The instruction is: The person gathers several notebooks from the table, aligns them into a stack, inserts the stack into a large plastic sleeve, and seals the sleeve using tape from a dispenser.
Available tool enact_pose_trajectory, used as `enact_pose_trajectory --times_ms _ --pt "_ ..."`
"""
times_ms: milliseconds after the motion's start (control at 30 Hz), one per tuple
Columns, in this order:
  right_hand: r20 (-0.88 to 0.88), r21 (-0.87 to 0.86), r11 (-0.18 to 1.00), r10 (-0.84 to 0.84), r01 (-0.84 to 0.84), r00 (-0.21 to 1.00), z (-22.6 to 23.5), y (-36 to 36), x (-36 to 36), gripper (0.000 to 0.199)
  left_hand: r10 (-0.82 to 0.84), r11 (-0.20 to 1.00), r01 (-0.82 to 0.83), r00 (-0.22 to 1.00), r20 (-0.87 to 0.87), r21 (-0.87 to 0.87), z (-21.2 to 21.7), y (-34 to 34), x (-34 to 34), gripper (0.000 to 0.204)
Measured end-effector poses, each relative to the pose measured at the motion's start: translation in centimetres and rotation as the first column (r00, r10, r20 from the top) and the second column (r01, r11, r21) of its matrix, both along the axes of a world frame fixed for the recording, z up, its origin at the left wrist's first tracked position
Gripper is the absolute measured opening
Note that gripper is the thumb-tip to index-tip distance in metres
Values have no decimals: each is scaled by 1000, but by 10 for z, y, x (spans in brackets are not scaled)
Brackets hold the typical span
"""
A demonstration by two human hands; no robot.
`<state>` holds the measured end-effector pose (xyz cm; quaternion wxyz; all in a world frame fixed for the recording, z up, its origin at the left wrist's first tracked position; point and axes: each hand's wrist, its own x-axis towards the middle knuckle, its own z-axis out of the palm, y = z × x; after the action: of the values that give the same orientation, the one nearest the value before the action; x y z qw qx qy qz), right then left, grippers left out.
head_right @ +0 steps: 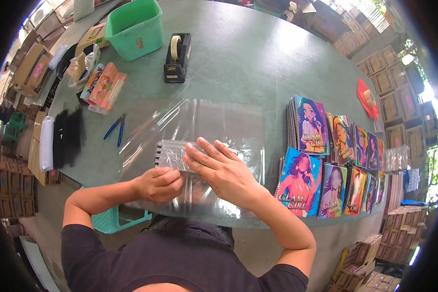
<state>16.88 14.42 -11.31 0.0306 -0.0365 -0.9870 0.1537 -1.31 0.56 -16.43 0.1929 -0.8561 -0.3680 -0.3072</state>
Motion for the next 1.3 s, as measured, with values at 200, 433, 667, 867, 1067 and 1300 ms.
enact_pose_trajectory --times_ms 200,433,667,867,1067,1300 --pt "74 -7 1000 -1 1 997 3 5 -3 57 257 957 -280 940 226 74 7 62 -74 19" --pt "39 56 996 -66 64 997 3 -5 -1 71 934 286 -244 -143 326 -927 -83 218 -227 28" --pt "61 52 995 -86 83 994 0 -1 0 69 680 692 -260 -77 729 -673 -68 224 -166 28" --pt "-34 118 993 -12 16 999 2 -4 -5 66 957 273 -351 190 218 -895 -81 147 -193 13" --pt "-33 94 994 -43 46 999 -3 4 5 64 414 823 38 642 646 -567 64 45 -41 4" --pt "-130 58 998 20 -12 991 -11 3 3 60 463 846 -382 872 158 -372 19 -16 54 27"
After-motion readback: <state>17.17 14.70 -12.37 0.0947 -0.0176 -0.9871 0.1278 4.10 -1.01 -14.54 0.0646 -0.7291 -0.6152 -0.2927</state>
